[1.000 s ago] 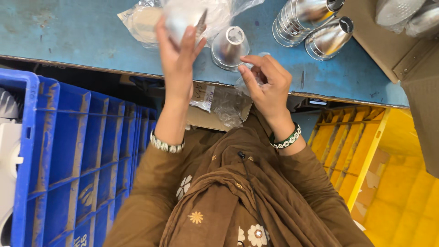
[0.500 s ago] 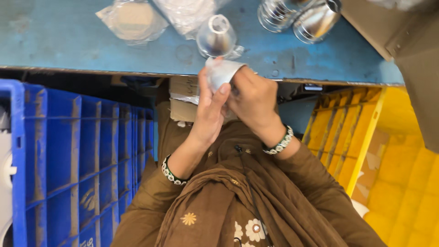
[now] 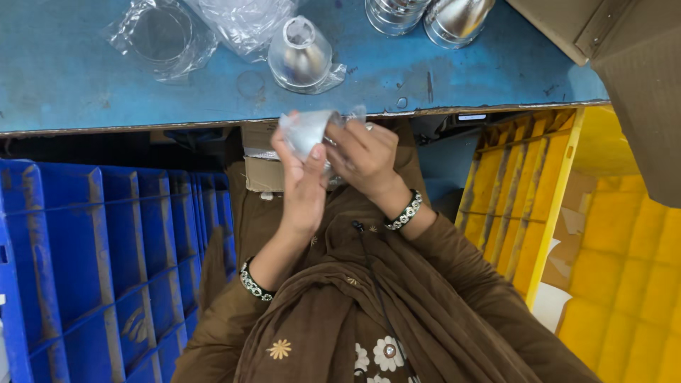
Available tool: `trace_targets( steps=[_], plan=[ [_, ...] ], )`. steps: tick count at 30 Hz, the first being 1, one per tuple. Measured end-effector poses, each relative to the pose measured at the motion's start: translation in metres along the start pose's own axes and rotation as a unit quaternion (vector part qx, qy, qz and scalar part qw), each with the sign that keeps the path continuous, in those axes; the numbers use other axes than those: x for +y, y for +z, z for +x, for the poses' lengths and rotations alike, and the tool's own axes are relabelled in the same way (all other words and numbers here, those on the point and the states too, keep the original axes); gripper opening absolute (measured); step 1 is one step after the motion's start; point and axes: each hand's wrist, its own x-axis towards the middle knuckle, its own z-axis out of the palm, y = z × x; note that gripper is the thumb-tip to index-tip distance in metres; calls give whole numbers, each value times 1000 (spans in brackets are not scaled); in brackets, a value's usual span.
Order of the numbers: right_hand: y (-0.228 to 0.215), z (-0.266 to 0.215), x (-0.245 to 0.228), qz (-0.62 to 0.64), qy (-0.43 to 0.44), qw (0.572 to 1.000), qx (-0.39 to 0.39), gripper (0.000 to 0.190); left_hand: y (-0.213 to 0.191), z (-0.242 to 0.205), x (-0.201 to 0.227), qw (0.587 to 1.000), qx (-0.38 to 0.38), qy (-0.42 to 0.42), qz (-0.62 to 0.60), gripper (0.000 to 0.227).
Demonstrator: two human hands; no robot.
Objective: The person repeatedly removes small metal cups from individual plastic bags and places them on a blue work surface. The person handles the items one at a time, discarding the plastic after each removal.
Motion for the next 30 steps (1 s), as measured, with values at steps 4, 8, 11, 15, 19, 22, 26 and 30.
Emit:
trace_targets(
  steps=[4,8,11,15,19,22,26,30],
  plan=[
    [6,-8,4,-13,3,1000,-3,24,1,-8,-16,996,-41,47,68,59],
    [9,-14,6,4,16,999,-39,25,-4,-8,-19,999,-18,-28,-5,62],
    [11,-17,8,16,20,998,-58,25,-9,-8,-20,999,-2,-39,9,61],
    [6,-13,4,0,16,999,-40,25,-12,-7,-16,998,-29,-24,-55,51],
    [-2,0,0,-34,-17,993,-113,23,-20,6,-6,985,-28,-101,-139,38],
    [-4,12,7,-57,-55,975,-207,15,-20,8,-3,983,-29,-106,-146,36],
    [-6,17,13,-69,-100,966,-227,14,-16,7,-3,984,-38,-90,-149,36],
    [2,12,13,-78,-89,969,-217,11,-17,7,-7,983,-28,-96,-151,36]
  ],
)
